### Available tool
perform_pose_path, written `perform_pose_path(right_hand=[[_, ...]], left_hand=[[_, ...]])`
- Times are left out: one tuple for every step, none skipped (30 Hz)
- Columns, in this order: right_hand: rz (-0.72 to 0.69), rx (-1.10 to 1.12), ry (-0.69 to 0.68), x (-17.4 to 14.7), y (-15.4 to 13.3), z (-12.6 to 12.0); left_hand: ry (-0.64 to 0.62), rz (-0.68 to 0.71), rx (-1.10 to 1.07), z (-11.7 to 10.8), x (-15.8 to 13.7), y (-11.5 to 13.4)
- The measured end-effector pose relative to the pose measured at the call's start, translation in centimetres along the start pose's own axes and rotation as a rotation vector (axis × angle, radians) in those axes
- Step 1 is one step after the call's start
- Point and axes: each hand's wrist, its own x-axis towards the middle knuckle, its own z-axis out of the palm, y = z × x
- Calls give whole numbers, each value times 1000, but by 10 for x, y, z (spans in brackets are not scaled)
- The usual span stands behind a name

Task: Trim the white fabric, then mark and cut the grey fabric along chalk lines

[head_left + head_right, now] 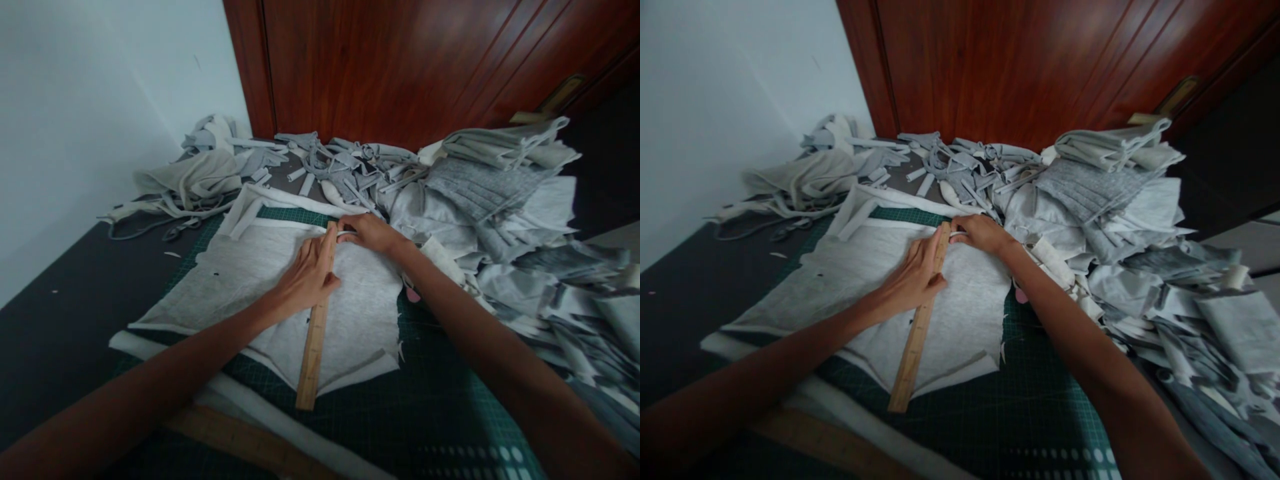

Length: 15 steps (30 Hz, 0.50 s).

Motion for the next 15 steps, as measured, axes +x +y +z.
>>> perform_pose_path(right_hand=[[1, 9, 14, 0, 1, -1], [8, 13, 32, 0, 1, -2], [20, 12, 52, -1, 1, -2], [36, 6, 74, -2, 0, -1], [56, -3, 96, -3, -2, 1], [81, -13, 120, -4, -4, 4], [109, -24, 146, -4, -6, 7], [138, -35, 171, -5, -9, 10], [167, -44, 195, -5, -12, 13], [194, -52, 215, -5, -15, 16], [217, -57, 230, -4, -17, 19], [237, -59, 238, -3, -19, 21], [256, -59, 241, -2, -20, 23], [273, -59, 240, 0, -20, 23], [288, -58, 236, 1, -20, 24]], left_hand=[[-3, -5, -9, 0, 0, 0], [-4, -8, -16, 0, 0, 0], [-5, -10, -21, -1, 0, 1], [-5, -11, -23, -1, 0, 1], [-5, -9, -22, -1, 0, 1], [-5, -6, -20, -2, 0, 1], [-4, -2, -17, -2, 0, 1], [-2, 2, -15, -2, 0, 2], [1, 5, -13, -2, 0, 2], [3, 6, -13, -2, 0, 2], [5, 6, -13, -3, 0, 2], [4, 7, -11, -3, 0, 2], [2, 7, -8, -3, 0, 2], [1, 8, -3, -3, 0, 1], [-1, 12, 5, -3, 0, 1]])
